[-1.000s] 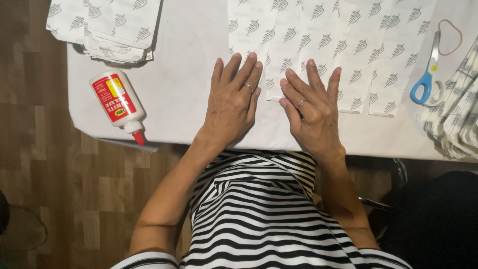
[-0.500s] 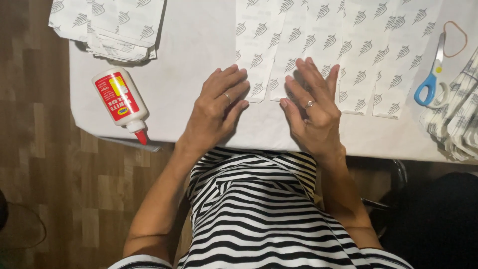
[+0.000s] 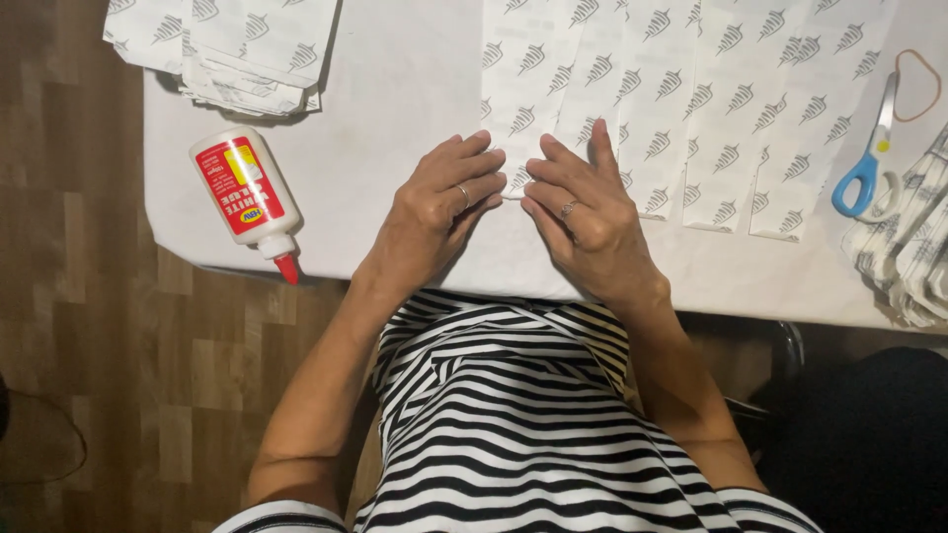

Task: The person unfolds a stack of pre-cut patterned paper pieces and lays them flat on a white table. They then apply glue from a bottle along the edges of the paper pieces and press them together to form small pouches. The process is repeated for multiple pieces.

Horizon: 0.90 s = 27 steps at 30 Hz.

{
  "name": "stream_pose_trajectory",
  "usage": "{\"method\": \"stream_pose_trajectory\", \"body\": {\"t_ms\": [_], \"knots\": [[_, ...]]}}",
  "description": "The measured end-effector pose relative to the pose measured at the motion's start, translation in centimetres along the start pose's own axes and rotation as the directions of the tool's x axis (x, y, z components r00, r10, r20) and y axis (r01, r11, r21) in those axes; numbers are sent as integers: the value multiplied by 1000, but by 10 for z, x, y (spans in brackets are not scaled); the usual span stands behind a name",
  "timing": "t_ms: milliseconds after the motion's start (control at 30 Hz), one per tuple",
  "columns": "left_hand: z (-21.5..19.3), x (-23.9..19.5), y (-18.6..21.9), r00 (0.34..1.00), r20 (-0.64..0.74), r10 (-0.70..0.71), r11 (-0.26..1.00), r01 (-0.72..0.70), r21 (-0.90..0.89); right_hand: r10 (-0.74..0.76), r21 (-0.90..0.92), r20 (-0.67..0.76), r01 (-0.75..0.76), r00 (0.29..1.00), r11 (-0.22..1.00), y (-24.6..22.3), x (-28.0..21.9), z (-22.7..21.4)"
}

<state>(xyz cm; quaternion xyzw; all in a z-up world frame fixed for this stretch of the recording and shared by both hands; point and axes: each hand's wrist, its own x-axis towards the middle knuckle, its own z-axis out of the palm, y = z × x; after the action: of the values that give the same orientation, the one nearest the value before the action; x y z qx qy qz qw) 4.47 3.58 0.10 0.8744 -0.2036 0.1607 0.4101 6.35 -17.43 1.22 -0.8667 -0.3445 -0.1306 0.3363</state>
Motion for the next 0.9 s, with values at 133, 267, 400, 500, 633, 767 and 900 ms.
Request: {"method": "stream_pose_trajectory", "body": {"t_ms": [133,267,400,500,633,767,900], "knots": [[5,1,1,999,-48,7,999,-4,45,22,1,-36,-22,999,1000,1,0,6],[20,-3,3,992,-126,-26,999,32,41,58,15,-58,-58,997,998,-3,1,10],[25,-3,7,984,-151,-98,994,103,29,141,34,-37,-140,989,990,-7,4,9],[27,-2,8,976,-152,-156,988,153,-31,175,54,-22,-174,984,983,-9,6,7],[20,5,14,960,-122,-252,964,239,-116,223,131,0,-221,975,966,-11,6,3],[13,4,-2,968,-138,-211,971,192,-140,211,148,-28,-205,977,968,-9,4,7],[-14,16,-24,952,-288,-104,979,149,136,144,163,-86,-129,986,978,-6,0,12]]}}
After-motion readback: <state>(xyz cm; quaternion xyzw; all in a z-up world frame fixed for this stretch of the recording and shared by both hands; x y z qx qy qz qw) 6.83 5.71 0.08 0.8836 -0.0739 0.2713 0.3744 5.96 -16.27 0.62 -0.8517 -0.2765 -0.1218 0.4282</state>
